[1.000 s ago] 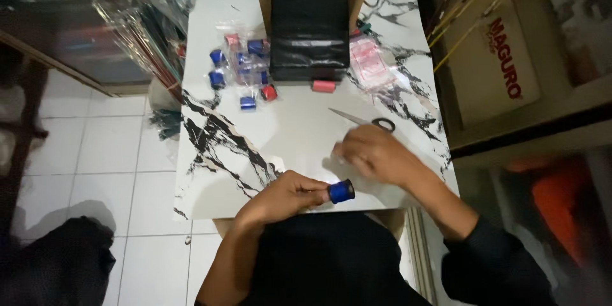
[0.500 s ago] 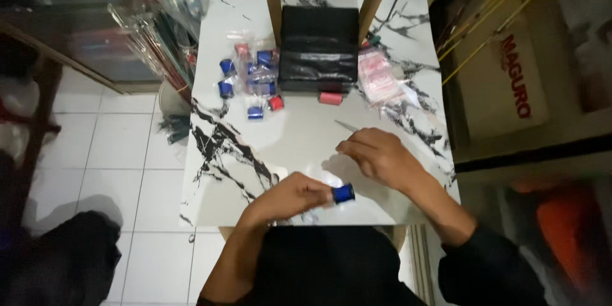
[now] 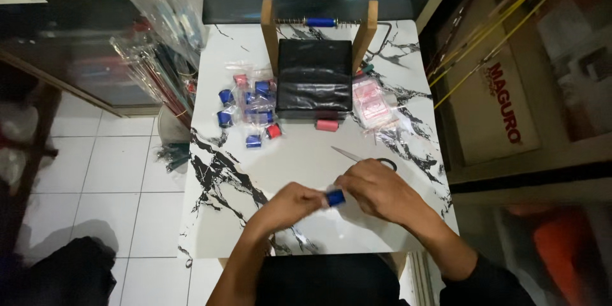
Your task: The person winds blue thread onto a small blue plastic spool by hand. They hold the spool in one hand and rotate it with the other, pulling thread from a nearby source. After winding, they use scissors to cut the thread and place the spool on the table.
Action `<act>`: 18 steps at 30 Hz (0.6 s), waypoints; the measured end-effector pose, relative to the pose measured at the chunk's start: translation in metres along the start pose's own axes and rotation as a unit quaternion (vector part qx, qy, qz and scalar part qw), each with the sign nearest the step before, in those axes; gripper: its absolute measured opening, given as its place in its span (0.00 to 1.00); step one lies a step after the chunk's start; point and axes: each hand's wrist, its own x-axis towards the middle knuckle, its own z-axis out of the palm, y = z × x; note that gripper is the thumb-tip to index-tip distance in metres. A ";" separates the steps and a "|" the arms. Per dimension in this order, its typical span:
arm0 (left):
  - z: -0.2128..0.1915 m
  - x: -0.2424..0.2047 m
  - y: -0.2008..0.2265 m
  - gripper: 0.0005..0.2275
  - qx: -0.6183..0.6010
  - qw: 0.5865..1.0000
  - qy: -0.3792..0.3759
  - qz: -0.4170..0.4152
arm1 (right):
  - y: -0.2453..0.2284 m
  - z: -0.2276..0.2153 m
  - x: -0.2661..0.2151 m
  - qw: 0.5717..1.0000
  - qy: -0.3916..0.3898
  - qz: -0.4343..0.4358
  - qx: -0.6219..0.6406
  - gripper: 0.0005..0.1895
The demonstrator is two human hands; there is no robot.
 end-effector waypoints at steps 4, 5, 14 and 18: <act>0.006 -0.016 0.034 0.11 0.005 0.996 -0.088 0.031 | 0.030 0.011 -0.003 0.999 0.033 0.032 0.007 0.16; 0.007 -0.016 0.036 0.11 -0.025 0.993 -0.114 0.035 | 0.036 0.017 -0.004 0.997 0.061 0.043 0.008 0.14; -0.011 0.006 0.031 0.13 -0.143 0.987 0.071 0.013 | 0.025 0.037 -0.016 0.992 -0.057 0.113 0.017 0.08; -0.011 0.030 -0.001 0.11 -0.051 0.984 0.170 -0.019 | 0.015 0.020 -0.012 0.989 -0.081 0.124 -0.021 0.01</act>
